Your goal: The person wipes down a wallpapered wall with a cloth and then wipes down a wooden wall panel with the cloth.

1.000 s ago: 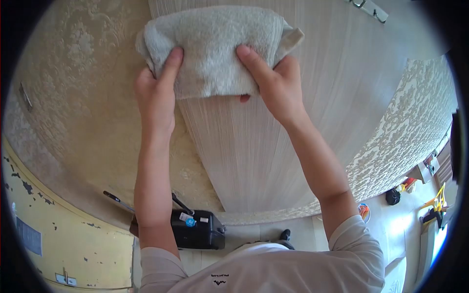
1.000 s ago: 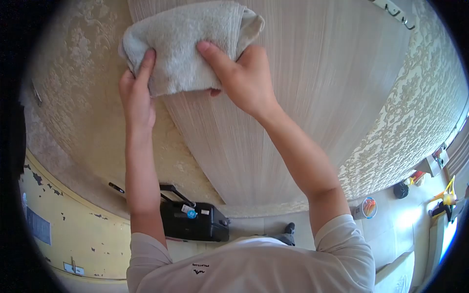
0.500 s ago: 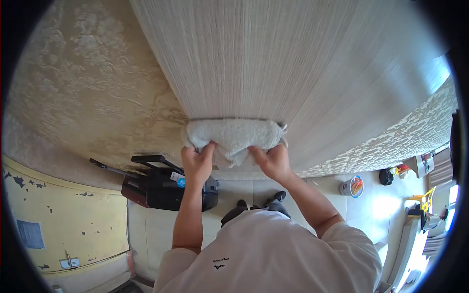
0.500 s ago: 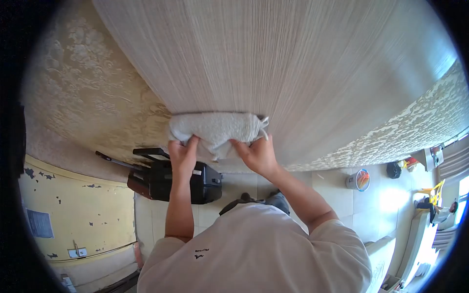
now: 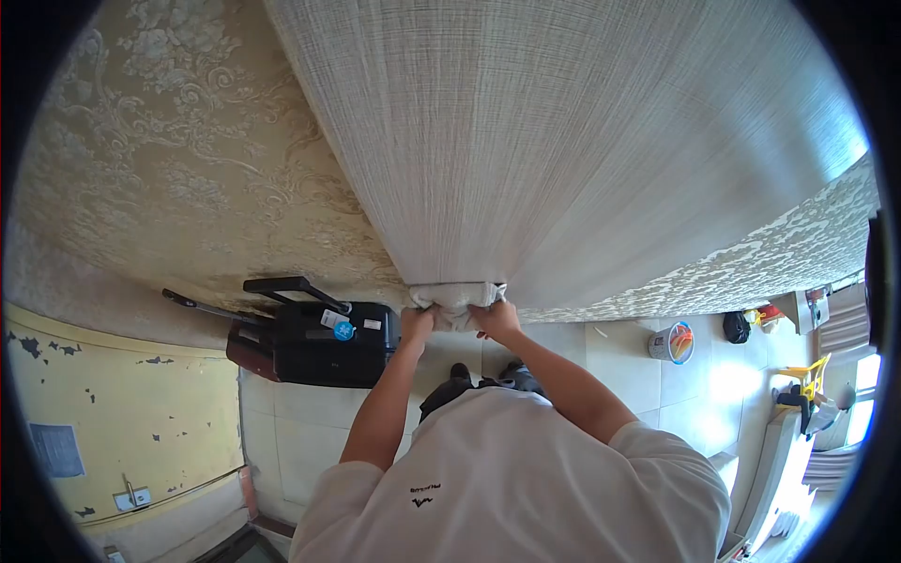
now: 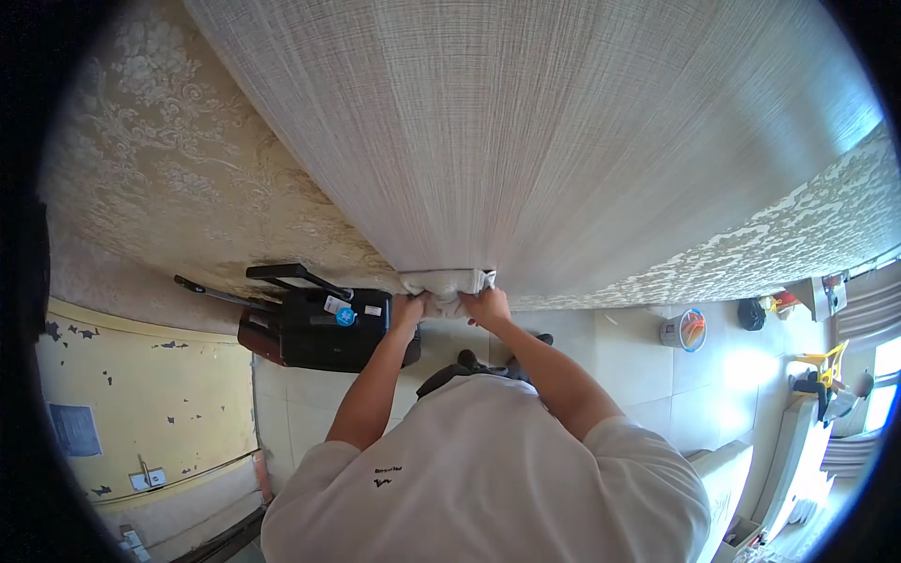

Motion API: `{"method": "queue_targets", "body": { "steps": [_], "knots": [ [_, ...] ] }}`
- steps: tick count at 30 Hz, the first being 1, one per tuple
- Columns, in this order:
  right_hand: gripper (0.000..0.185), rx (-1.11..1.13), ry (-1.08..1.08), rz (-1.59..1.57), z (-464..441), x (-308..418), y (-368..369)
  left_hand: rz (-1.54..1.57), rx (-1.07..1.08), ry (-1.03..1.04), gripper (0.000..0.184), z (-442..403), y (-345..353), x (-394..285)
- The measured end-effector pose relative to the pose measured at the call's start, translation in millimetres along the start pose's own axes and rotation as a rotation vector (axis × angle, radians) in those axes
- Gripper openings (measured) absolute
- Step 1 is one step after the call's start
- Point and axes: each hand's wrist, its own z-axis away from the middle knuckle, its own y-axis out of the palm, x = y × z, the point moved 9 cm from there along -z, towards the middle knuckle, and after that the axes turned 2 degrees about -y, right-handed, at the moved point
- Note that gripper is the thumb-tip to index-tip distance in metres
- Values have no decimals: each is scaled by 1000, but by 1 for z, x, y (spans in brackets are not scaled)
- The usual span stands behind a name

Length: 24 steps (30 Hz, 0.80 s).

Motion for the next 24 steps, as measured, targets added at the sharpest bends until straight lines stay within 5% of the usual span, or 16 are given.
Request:
{"method": "queue_targets", "body": {
  "steps": [1,3,4,7,15,24],
  "knots": [
    [38,51,158,-46,-2,-24,9,4,-1,0,19,-4,3,20],
    [39,54,342,-154,0,-55,22,33,50,-633,25,12,11,89],
    [41,55,525,-270,7,-74,29,36,49,-636,25,15,9,88],
    [41,79,425,-368,7,-71,26,100,161,-674,35,29,11,63],
    [37,-34,-147,-426,71,108,-51,176,39,-6,39,40,-26,-141],
    [25,-171,-726,-591,138,263,-137,294,122,411,34,90,-51,-363]
  ]
}}
